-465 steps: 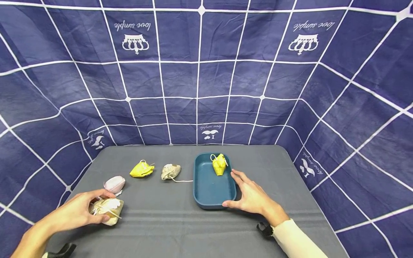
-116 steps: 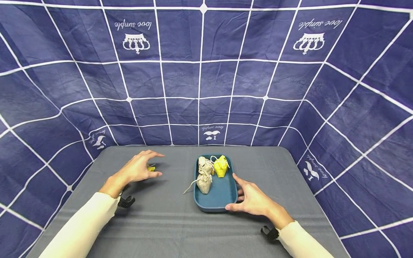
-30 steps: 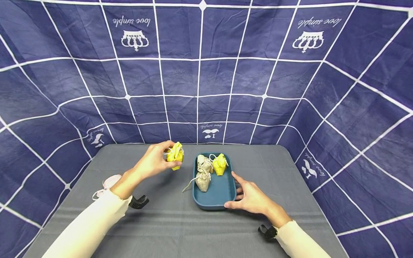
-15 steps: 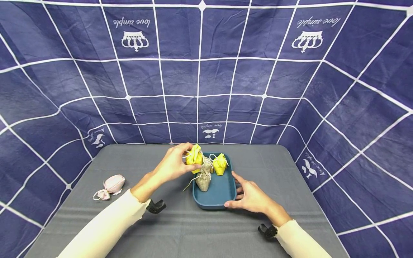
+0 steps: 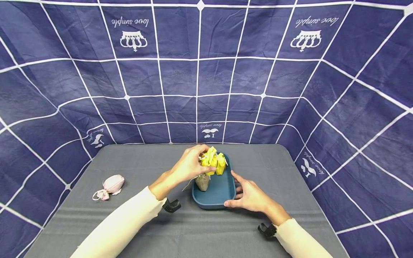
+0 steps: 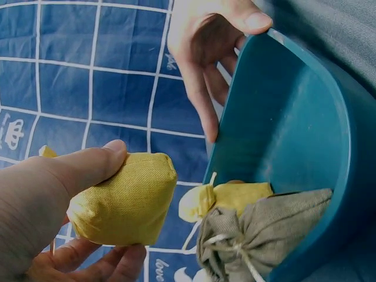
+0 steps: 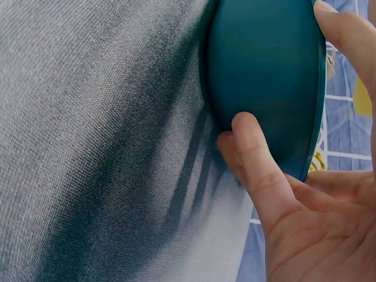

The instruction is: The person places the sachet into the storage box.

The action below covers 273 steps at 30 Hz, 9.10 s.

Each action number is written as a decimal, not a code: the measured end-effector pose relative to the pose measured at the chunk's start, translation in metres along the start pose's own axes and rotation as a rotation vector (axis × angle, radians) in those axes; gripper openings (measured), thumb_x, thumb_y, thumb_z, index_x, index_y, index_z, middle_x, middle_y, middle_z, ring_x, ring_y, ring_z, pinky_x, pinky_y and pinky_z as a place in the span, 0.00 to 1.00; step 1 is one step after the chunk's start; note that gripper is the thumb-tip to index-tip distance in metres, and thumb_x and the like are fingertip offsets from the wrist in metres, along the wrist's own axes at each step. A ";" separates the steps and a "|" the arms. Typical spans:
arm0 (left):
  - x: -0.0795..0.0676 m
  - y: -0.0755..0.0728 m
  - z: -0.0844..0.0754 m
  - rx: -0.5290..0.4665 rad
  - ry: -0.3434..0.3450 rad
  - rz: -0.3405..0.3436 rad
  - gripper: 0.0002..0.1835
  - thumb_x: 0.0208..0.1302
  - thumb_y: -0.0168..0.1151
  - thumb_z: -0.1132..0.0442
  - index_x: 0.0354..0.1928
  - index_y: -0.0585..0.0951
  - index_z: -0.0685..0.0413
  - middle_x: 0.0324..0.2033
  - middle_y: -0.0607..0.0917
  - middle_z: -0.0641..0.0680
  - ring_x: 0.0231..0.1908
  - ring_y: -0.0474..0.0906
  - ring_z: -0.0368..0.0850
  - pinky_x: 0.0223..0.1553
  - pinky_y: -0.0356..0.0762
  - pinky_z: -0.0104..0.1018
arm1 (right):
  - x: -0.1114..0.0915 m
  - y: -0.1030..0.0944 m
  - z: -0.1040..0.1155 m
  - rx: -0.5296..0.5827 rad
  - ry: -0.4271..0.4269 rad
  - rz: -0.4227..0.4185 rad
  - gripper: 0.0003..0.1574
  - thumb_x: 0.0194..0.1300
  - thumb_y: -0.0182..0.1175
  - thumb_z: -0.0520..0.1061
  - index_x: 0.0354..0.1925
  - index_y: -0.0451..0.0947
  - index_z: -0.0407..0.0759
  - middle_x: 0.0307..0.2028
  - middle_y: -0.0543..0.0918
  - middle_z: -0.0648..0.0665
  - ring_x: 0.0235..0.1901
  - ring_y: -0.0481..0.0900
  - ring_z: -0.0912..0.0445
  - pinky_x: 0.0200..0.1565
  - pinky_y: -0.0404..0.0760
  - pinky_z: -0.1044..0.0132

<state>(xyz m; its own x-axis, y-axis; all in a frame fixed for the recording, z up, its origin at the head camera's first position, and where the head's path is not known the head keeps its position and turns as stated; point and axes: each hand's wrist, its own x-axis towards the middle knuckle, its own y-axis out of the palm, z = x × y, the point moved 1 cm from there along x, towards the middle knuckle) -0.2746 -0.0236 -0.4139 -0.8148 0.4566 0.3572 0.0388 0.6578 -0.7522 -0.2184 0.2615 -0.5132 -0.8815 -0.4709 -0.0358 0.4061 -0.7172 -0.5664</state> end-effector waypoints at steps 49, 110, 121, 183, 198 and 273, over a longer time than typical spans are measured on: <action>0.010 0.061 0.013 0.169 -0.023 0.217 0.46 0.59 0.94 0.49 0.74 0.78 0.52 0.60 0.89 0.60 0.56 0.91 0.53 0.61 0.93 0.48 | 0.001 0.001 -0.001 0.011 -0.027 0.009 0.80 0.66 0.88 0.56 0.93 0.48 0.29 0.74 0.82 0.22 0.57 0.97 0.47 0.54 0.95 0.65; -0.155 -0.095 0.142 0.378 -0.275 -0.165 0.35 0.68 0.86 0.47 0.71 0.87 0.54 0.62 0.91 0.63 0.63 0.91 0.69 0.62 0.87 0.69 | -0.002 0.001 0.000 -0.004 -0.015 -0.013 0.81 0.64 0.90 0.56 0.94 0.50 0.32 0.75 0.79 0.20 0.56 0.97 0.47 0.53 0.94 0.67; -0.190 -0.120 0.167 0.396 -0.361 -0.185 0.34 0.69 0.85 0.49 0.71 0.87 0.56 0.59 0.90 0.66 0.52 0.90 0.67 0.56 0.86 0.72 | -0.003 0.002 0.001 -0.015 -0.012 -0.019 0.81 0.63 0.90 0.57 0.93 0.51 0.33 0.75 0.80 0.21 0.56 0.97 0.47 0.53 0.94 0.67; -0.214 -0.134 0.193 0.287 -0.266 -0.299 0.32 0.51 0.95 0.59 0.58 0.91 0.52 0.43 0.96 0.53 0.37 0.84 0.38 0.37 0.78 0.33 | -0.002 0.002 0.002 -0.018 -0.027 -0.011 0.81 0.64 0.89 0.55 0.93 0.50 0.30 0.72 0.83 0.23 0.55 0.98 0.50 0.54 0.94 0.68; -0.188 -0.123 0.158 0.302 -0.143 -0.320 0.32 0.47 0.93 0.64 0.58 0.92 0.50 0.44 0.94 0.51 0.39 0.85 0.42 0.40 0.81 0.41 | -0.003 0.002 0.002 -0.020 -0.017 -0.007 0.81 0.64 0.89 0.56 0.93 0.50 0.32 0.73 0.82 0.23 0.55 0.98 0.51 0.54 0.94 0.68; -0.087 -0.016 0.034 0.063 0.092 -0.074 0.29 0.55 0.94 0.59 0.58 0.91 0.50 0.47 0.91 0.49 0.46 0.86 0.43 0.50 0.88 0.39 | 0.000 0.000 0.002 -0.035 -0.003 0.011 0.81 0.65 0.88 0.58 0.93 0.49 0.30 0.65 0.90 0.27 0.53 0.98 0.52 0.55 0.95 0.64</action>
<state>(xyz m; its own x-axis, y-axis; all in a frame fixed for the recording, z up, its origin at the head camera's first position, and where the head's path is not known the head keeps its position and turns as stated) -0.2238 -0.0943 -0.4522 -0.7578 0.4626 0.4601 -0.0584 0.6543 -0.7540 -0.2176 0.2607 -0.5112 -0.8765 -0.4798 -0.0397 0.4066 -0.6935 -0.5947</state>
